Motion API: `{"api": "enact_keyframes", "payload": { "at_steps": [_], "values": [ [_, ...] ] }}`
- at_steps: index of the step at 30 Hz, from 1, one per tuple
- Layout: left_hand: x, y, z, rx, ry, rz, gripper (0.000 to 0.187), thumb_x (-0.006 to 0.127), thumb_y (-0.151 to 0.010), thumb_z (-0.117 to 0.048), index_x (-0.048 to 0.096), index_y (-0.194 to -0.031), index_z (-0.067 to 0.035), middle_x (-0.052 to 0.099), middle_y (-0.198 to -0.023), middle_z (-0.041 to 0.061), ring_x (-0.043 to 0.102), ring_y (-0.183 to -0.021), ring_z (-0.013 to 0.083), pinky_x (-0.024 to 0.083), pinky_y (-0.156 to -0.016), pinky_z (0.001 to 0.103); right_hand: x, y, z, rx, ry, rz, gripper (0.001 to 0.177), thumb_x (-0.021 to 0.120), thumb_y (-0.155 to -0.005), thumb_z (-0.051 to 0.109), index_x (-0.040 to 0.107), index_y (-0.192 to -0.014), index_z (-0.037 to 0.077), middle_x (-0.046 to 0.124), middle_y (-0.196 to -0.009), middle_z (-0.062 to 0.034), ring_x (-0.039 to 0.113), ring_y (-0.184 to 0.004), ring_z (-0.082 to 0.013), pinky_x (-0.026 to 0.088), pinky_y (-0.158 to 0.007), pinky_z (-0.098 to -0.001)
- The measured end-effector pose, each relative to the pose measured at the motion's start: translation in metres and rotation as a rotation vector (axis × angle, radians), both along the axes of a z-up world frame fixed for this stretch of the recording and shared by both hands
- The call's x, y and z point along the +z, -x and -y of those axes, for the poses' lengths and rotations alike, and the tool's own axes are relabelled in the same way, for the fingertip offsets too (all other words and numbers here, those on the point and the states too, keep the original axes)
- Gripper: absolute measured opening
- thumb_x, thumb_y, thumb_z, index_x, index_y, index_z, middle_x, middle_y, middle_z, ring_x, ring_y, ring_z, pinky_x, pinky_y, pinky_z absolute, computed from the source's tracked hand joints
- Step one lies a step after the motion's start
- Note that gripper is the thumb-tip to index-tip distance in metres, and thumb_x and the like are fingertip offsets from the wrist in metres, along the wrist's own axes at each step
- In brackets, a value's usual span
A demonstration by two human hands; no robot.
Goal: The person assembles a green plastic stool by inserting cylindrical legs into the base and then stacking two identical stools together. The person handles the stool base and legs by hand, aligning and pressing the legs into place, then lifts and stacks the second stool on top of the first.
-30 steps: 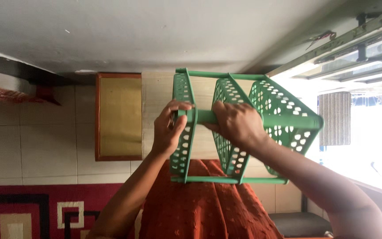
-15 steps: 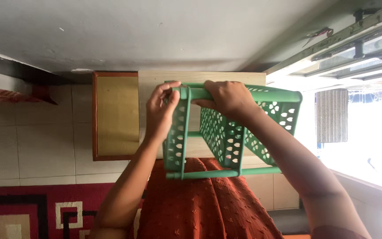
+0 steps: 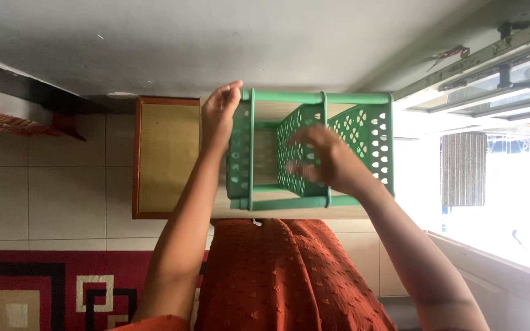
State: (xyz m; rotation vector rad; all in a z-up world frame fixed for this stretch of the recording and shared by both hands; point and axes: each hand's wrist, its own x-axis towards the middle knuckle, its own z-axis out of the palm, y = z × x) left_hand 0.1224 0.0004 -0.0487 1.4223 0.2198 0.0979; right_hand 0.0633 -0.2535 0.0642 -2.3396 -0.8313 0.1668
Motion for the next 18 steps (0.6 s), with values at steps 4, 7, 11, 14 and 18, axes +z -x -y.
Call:
{"api": "enact_keyframes", "payload": {
  "at_steps": [4,7,11,14,18],
  "values": [
    [-0.016,-0.013,-0.007,-0.015,0.042,0.004,0.042,0.072,-0.096,-0.042,0.075,-0.12,-0.007,0.072,-0.109,-0.001,0.061,-0.102,0.0089,0.047,-0.097,0.027,-0.021,0.046,0.003,0.195,0.024,-0.046,0.065,0.078,-0.081,0.052,0.066,-0.126,0.007,0.068,-0.124,-0.0142,0.06,-0.122,-0.0352,0.039,-0.113,-0.051],
    [-0.021,-0.016,-0.005,-0.007,0.013,-0.028,0.044,0.071,-0.096,-0.045,0.076,-0.119,-0.008,0.073,-0.108,0.001,0.062,-0.103,0.0103,0.048,-0.099,0.029,-0.049,0.069,-0.013,0.148,0.126,0.23,0.056,0.073,-0.083,0.054,0.071,-0.12,0.011,0.074,-0.117,-0.0095,0.066,-0.115,-0.0285,0.027,-0.118,-0.0571],
    [-0.017,-0.015,-0.004,0.003,-0.064,-0.051,0.05,0.065,-0.096,-0.051,0.074,-0.121,-0.009,0.074,-0.121,0.004,0.064,-0.116,0.0163,0.046,-0.106,0.033,-0.072,0.076,-0.018,0.086,0.221,0.206,0.033,0.071,-0.094,0.043,0.074,-0.111,0.015,0.077,-0.098,-0.004,0.073,-0.098,-0.0179,0.025,-0.124,-0.0565],
    [-0.011,-0.004,-0.009,-0.034,-0.131,-0.035,0.057,0.055,-0.099,-0.054,0.064,-0.134,-0.01,0.064,-0.138,0.007,0.055,-0.132,0.0213,0.04,-0.112,0.037,-0.076,0.076,-0.016,0.09,0.214,0.219,0.031,0.072,-0.093,0.042,0.074,-0.107,0.015,0.078,-0.095,-0.0035,0.074,-0.094,-0.0174,0.026,-0.123,-0.056],
    [-0.014,0.039,-0.013,-0.041,-0.225,0.08,0.057,0.048,-0.106,-0.053,0.056,-0.142,-0.01,0.056,-0.15,0.012,0.049,-0.143,0.0257,0.037,-0.119,0.04,-0.072,0.077,-0.017,0.075,0.19,0.218,0.028,0.072,-0.094,0.041,0.074,-0.106,0.015,0.078,-0.096,-0.003,0.074,-0.094,-0.0171,0.027,-0.124,-0.0554]
  ]
}}
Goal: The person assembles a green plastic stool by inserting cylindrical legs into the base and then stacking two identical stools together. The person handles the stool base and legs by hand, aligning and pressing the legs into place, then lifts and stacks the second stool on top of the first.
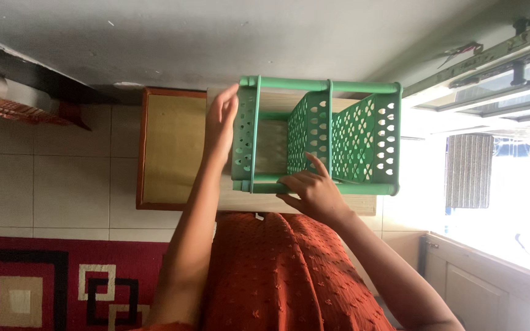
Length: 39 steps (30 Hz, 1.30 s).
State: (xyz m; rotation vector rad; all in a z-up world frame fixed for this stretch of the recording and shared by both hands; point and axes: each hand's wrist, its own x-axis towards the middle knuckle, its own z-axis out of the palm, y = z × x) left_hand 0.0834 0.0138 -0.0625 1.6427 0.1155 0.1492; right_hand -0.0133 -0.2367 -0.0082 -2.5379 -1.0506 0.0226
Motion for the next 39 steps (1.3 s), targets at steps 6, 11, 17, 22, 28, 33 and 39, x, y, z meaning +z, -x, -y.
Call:
{"api": "enact_keyframes", "payload": {
  "at_steps": [6,11,17,22,28,33,39],
  "values": [
    [-0.018,0.103,-0.005,0.067,-0.305,0.068,0.039,0.043,-0.109,-0.045,0.065,-0.104,-0.013,0.059,-0.087,-0.001,0.056,-0.076,0.0129,0.05,-0.067,0.028,0.005,0.004,-0.006,-0.044,-0.02,0.076,0.029,0.072,-0.093,0.041,0.072,-0.106,0.015,0.076,-0.09,-0.0014,0.073,-0.092,-0.018,0.032,-0.12,-0.0529],
    [-0.001,0.145,-0.009,-0.059,-0.45,0.2,0.016,0.06,-0.105,-0.022,0.061,-0.101,-0.006,0.059,-0.088,0.006,0.061,-0.075,0.0162,0.051,-0.067,0.031,0.01,0.01,-0.012,-0.086,0.037,0.065,0.032,0.073,-0.093,0.044,0.072,-0.105,0.014,0.072,-0.08,-0.0015,0.071,-0.084,-0.018,0.04,-0.111,-0.0476],
    [0.018,0.147,-0.013,-0.113,-0.345,0.065,0.016,0.069,-0.1,-0.017,0.063,-0.105,-0.004,0.071,-0.088,0.008,0.071,-0.076,0.0169,0.055,-0.067,0.031,0.01,0.012,-0.014,-0.096,-0.024,0.078,0.031,0.073,-0.094,0.043,0.07,-0.105,0.014,0.074,-0.084,-0.0006,0.07,-0.078,-0.0188,0.044,-0.107,-0.0428],
    [0.02,0.145,-0.018,-0.169,-0.189,-0.014,0.016,0.069,-0.1,-0.019,0.064,-0.1,-0.004,0.074,-0.081,0.005,0.076,-0.076,0.0127,0.058,-0.067,0.026,0.012,0.014,-0.015,-0.115,-0.058,0.097,0.03,0.073,-0.094,0.042,0.07,-0.104,0.014,0.073,-0.084,-0.0001,0.071,-0.079,-0.0186,0.044,-0.104,-0.0418],
    [0.022,0.148,-0.013,-0.203,-0.108,-0.071,0.014,0.067,-0.1,-0.017,0.064,-0.099,-0.003,0.074,-0.08,0.005,0.076,-0.077,0.0116,0.057,-0.066,0.025,0.013,0.016,-0.015,-0.129,-0.064,0.081,0.032,0.075,-0.092,0.044,0.072,-0.104,0.014,0.074,-0.083,0.0006,0.069,-0.075,-0.0161,0.042,-0.101,-0.0398],
    [0.039,0.143,-0.005,-0.163,0.0,0.013,0.015,0.067,-0.102,-0.016,0.065,-0.1,-0.001,0.073,-0.086,0.005,0.074,-0.077,0.011,0.059,-0.07,0.025,0.035,0.002,-0.014,-0.101,-0.064,0.009,0.031,0.074,-0.092,0.043,0.072,-0.106,0.016,0.076,-0.086,0.0023,0.069,-0.076,-0.0151,0.044,-0.098,-0.0376],
    [0.086,0.108,-0.013,-0.153,-0.412,0.05,0.015,0.065,-0.102,-0.02,0.071,-0.103,-0.007,0.069,-0.074,0.003,0.057,-0.055,0.0148,0.044,-0.048,0.029,0.093,-0.029,-0.013,0.036,-0.105,-0.034,0.034,0.073,-0.094,0.039,0.073,-0.114,0.011,0.076,-0.083,-0.002,0.071,-0.073,-0.0196,0.051,-0.087,-0.0416]
  ]
}}
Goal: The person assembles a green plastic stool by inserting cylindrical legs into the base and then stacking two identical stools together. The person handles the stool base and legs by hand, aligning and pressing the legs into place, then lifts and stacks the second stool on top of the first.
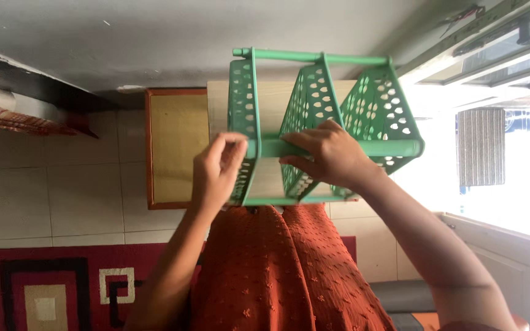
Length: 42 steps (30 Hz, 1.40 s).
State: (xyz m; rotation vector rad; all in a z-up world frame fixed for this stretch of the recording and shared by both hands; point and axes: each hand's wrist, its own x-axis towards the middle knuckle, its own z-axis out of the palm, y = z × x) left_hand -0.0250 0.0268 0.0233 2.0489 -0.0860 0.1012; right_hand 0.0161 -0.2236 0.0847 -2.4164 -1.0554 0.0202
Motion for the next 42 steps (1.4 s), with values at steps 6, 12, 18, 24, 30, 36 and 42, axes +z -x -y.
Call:
{"api": "enact_keyframes", "payload": {
  "at_steps": [6,12,18,24,30,36,42],
  "values": [
    [0.031,-0.015,0.004,0.102,-0.198,0.397,0.019,0.062,-0.108,-0.023,0.065,-0.1,-0.006,0.064,-0.08,0.007,0.059,-0.065,0.0193,0.048,-0.062,0.035,0.029,-0.015,-0.013,-0.003,-0.093,-0.248,0.038,0.069,-0.096,0.036,0.069,-0.118,0.006,0.076,-0.085,-0.0113,0.073,-0.072,-0.0279,0.057,-0.068,-0.0411],
    [0.025,-0.024,0.012,0.089,-0.088,0.155,0.026,0.062,-0.107,-0.028,0.063,-0.096,-0.004,0.067,-0.076,0.007,0.067,-0.067,0.0165,0.051,-0.058,0.031,0.015,-0.027,-0.01,-0.05,0.009,-0.313,0.04,0.071,-0.093,0.038,0.07,-0.117,0.006,0.075,-0.086,-0.0118,0.073,-0.075,-0.0304,0.056,-0.069,-0.0433],
    [0.02,-0.036,0.011,0.154,-0.071,-0.06,0.029,0.063,-0.103,-0.032,0.066,-0.094,-0.004,0.062,-0.059,0.005,0.061,-0.052,0.0158,0.046,-0.051,0.032,-0.007,-0.036,-0.003,0.022,-0.026,0.18,0.04,0.068,-0.094,0.049,0.069,-0.107,0.011,0.073,-0.092,-0.0036,0.069,-0.088,-0.024,0.054,-0.088,-0.0387],
    [0.006,-0.036,0.016,0.215,-0.238,-0.024,0.029,0.052,-0.11,-0.023,0.062,-0.09,-0.005,0.062,-0.061,0.008,0.061,-0.051,0.0206,0.045,-0.048,0.037,-0.022,-0.037,-0.01,-0.045,0.225,0.23,0.051,0.066,-0.095,0.058,0.059,-0.085,0.008,0.062,-0.071,-0.0056,0.064,-0.073,-0.0235,0.055,-0.083,-0.0378],
    [-0.002,-0.024,0.023,0.269,-0.464,0.209,0.026,0.053,-0.111,-0.02,0.056,-0.09,-0.004,0.059,-0.062,0.009,0.058,-0.054,0.0268,0.045,-0.05,0.04,-0.027,-0.038,-0.019,-0.005,0.239,0.205,0.053,0.065,-0.092,0.06,0.057,-0.08,0.009,0.061,-0.07,-0.0067,0.064,-0.072,-0.0251,0.056,-0.077,-0.0385],
    [0.007,-0.035,-0.002,0.07,-0.391,-0.246,0.038,0.037,-0.111,-0.037,0.068,-0.107,-0.015,0.066,-0.069,0.004,0.063,-0.057,0.0212,0.052,-0.056,0.039,-0.021,-0.04,-0.021,0.027,0.232,0.116,0.05,0.068,-0.092,0.057,0.059,-0.085,0.009,0.062,-0.076,-0.0077,0.064,-0.077,-0.0252,0.056,-0.078,-0.0401],
    [0.001,-0.055,0.002,-0.153,0.142,0.128,0.092,-0.006,-0.102,-0.067,0.059,-0.142,-0.017,0.049,-0.159,0.009,0.023,-0.16,0.0318,-0.018,-0.123,0.061,-0.021,-0.036,-0.027,0.007,0.358,0.036,0.044,0.079,-0.076,0.047,0.061,-0.092,0.01,0.065,-0.081,-0.005,0.062,-0.095,-0.025,0.052,-0.087,-0.0405]
  ]
}}
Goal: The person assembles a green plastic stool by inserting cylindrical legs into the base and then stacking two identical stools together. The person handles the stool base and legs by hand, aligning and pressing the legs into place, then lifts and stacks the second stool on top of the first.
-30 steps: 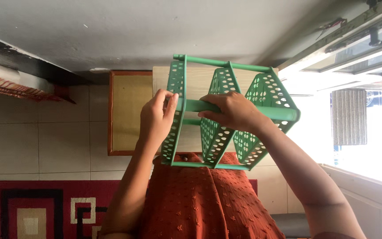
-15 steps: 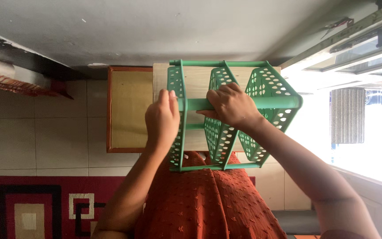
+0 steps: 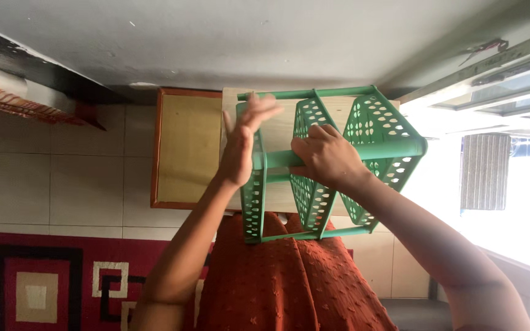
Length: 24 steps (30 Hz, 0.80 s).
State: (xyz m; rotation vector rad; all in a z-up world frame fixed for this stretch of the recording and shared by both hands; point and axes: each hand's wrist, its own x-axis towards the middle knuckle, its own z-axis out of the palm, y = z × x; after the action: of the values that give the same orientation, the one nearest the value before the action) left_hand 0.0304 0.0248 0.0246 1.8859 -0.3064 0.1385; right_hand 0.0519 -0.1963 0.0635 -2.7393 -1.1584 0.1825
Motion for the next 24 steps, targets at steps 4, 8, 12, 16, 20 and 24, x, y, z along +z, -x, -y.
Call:
{"api": "enact_keyframes", "payload": {
  "at_steps": [4,8,12,16,20,24],
  "values": [
    [-0.007,-0.001,0.007,-0.065,0.125,-0.114,0.091,-0.008,-0.101,-0.071,0.044,-0.157,-0.021,0.043,-0.166,0.003,0.014,-0.165,0.0317,-0.024,-0.126,0.06,-0.007,0.001,-0.007,0.003,-0.031,0.007,0.044,0.08,-0.077,0.047,0.06,-0.09,0.011,0.065,-0.084,-0.0057,0.062,-0.095,-0.0254,0.051,-0.088,-0.0401],
    [-0.007,0.003,0.009,-0.01,0.143,-0.108,0.086,-0.006,-0.104,-0.07,0.036,-0.161,-0.021,0.04,-0.169,0.005,0.014,-0.166,0.0317,-0.022,-0.127,0.06,-0.012,0.001,-0.011,0.022,0.063,-0.025,0.048,0.078,-0.081,0.052,0.058,-0.088,0.01,0.066,-0.081,-0.0052,0.063,-0.092,-0.025,0.051,-0.091,-0.0418],
    [-0.003,0.005,0.009,0.014,0.168,-0.138,0.086,-0.005,-0.103,-0.068,0.034,-0.161,-0.018,0.041,-0.168,0.007,0.01,-0.165,0.032,-0.021,-0.125,0.058,-0.014,-0.003,-0.015,0.013,0.09,-0.089,0.048,0.078,-0.08,0.052,0.058,-0.087,0.01,0.066,-0.083,-0.0072,0.064,-0.091,-0.0255,0.051,-0.09,-0.0423],
    [-0.008,-0.002,0.005,0.022,0.207,-0.123,0.085,-0.004,-0.105,-0.067,0.035,-0.161,-0.017,0.048,-0.164,0.009,0.021,-0.164,0.0299,-0.006,-0.133,0.054,-0.019,-0.008,-0.017,0.027,0.009,-0.02,0.043,0.081,-0.076,0.045,0.059,-0.088,0.01,0.065,-0.084,-0.0082,0.065,-0.092,-0.0265,0.052,-0.091,-0.0413],
    [-0.019,-0.019,0.003,0.045,0.357,-0.113,0.085,0.005,-0.107,-0.067,0.052,-0.15,-0.011,0.059,-0.152,0.012,0.042,-0.152,0.029,0.016,-0.132,0.048,-0.024,-0.027,-0.02,0.036,-0.003,-0.006,0.04,0.082,-0.081,0.043,0.061,-0.088,0.01,0.065,-0.084,-0.0092,0.065,-0.087,-0.0277,0.051,-0.087,-0.0427],
    [-0.03,-0.033,0.003,0.124,0.486,-0.128,0.069,0.026,-0.113,-0.057,0.07,-0.124,-0.005,0.073,-0.128,0.013,0.064,-0.13,0.0272,0.041,-0.123,0.046,-0.024,-0.051,-0.015,0.079,-0.021,0.018,0.038,0.084,-0.079,0.04,0.061,-0.084,0.011,0.065,-0.079,-0.0075,0.066,-0.086,-0.0279,0.05,-0.091,-0.0432]
  ]
}}
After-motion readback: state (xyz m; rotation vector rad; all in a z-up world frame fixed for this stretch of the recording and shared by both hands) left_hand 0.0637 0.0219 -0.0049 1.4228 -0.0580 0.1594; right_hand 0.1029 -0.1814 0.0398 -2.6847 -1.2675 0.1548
